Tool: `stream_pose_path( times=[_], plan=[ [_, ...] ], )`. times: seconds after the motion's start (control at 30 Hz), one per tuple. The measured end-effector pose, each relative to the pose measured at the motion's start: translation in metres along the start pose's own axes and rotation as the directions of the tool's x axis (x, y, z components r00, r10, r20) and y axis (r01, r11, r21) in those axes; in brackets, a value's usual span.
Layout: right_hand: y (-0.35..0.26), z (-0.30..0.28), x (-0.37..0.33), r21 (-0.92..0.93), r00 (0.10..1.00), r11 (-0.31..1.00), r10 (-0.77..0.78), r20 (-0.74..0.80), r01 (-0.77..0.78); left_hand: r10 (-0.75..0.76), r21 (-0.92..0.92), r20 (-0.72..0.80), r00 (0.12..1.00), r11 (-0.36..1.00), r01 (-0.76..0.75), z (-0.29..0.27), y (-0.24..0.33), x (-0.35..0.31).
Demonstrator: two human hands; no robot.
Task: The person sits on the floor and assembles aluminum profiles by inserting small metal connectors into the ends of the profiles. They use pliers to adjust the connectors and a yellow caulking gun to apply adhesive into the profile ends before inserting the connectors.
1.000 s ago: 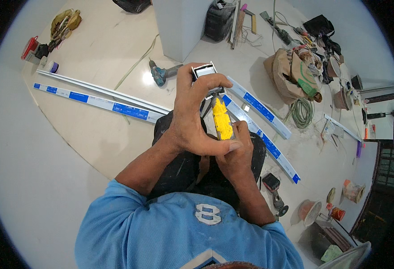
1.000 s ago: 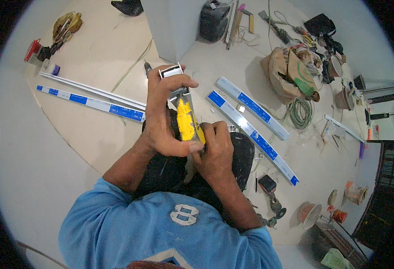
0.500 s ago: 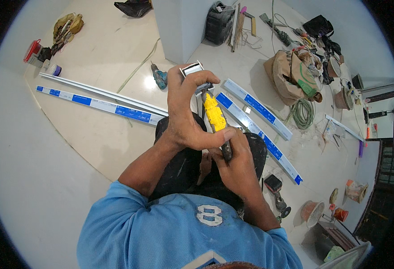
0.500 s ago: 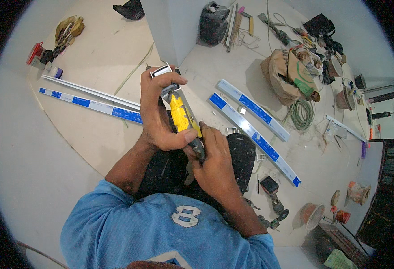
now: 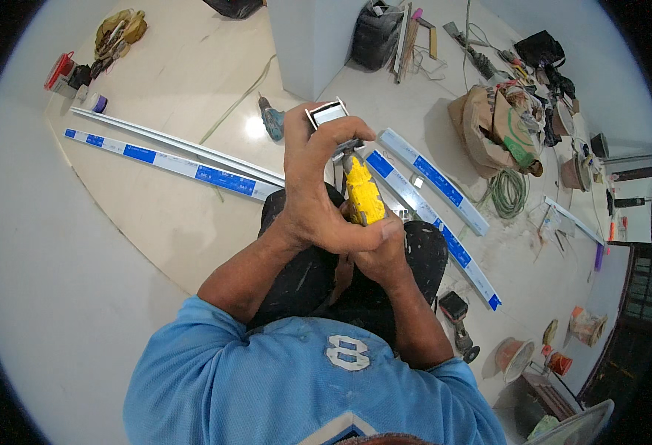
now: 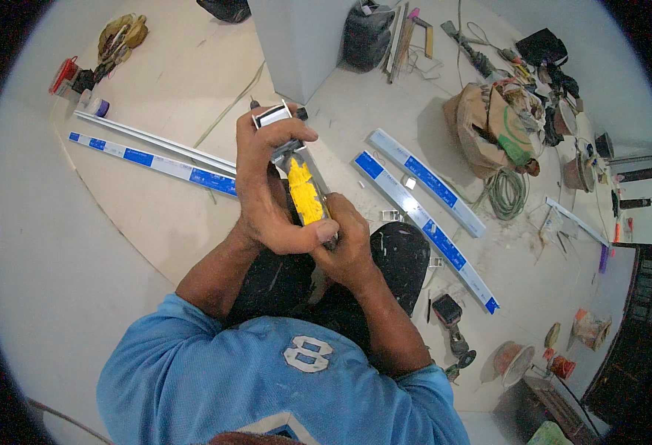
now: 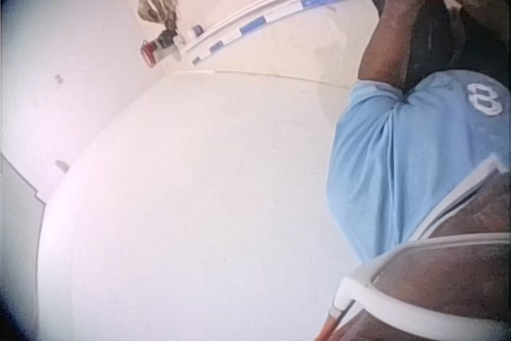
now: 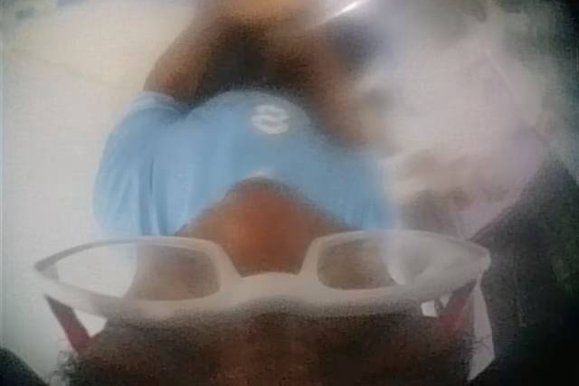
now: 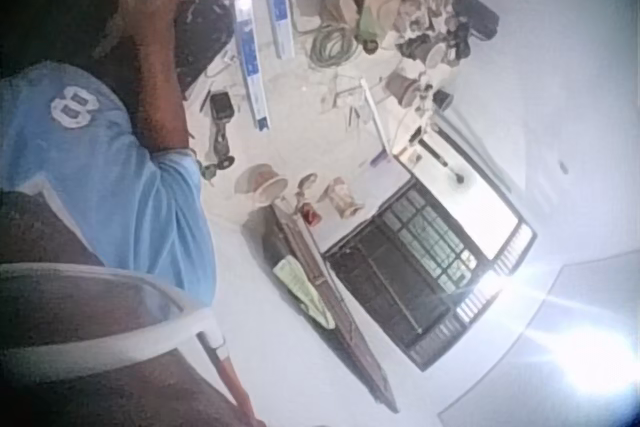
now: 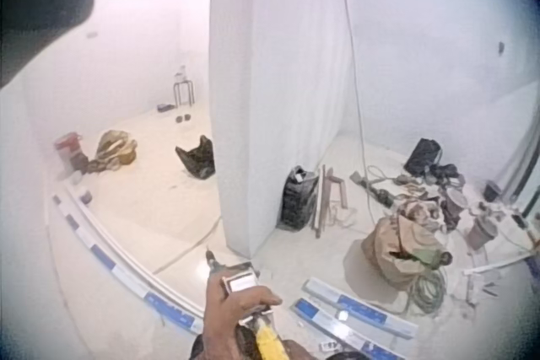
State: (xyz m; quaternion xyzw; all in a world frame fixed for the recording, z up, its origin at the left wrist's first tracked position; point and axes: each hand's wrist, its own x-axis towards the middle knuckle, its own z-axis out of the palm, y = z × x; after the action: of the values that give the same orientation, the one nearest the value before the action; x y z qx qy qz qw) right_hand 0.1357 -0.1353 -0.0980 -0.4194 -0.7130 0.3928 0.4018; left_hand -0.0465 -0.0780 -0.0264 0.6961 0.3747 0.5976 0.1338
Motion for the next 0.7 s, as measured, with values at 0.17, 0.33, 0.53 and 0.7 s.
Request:
stream_pose_path(
  times=[0.17,0.33,0.53,0.7],
  plan=[
    [0.005,0.006,0.003,0.010,0.995,0.999,-0.030,-0.092,0.031,0.005,0.005,0.058,0.998,1.000,-0.005,-0.004,-0.002,-0.002],
    [0.027,0.022,0.003,0.080,0.990,0.997,0.007,-0.144,0.004,-0.009,-0.031,0.012,1.000,0.999,0.009,-0.001,0.002,0.002],
    [0.006,0.007,0.011,-0.302,0.988,0.953,-0.068,-0.136,0.024,-0.003,-0.045,0.010,1.000,0.999,0.003,-0.005,-0.002,0.006],
    [-0.079,-0.019,-0.001,-0.478,0.955,0.833,0.295,-0.038,-0.276,-0.008,-0.007,0.017,1.000,1.000,0.009,-0.005,-0.001,0.009]
  ],
)
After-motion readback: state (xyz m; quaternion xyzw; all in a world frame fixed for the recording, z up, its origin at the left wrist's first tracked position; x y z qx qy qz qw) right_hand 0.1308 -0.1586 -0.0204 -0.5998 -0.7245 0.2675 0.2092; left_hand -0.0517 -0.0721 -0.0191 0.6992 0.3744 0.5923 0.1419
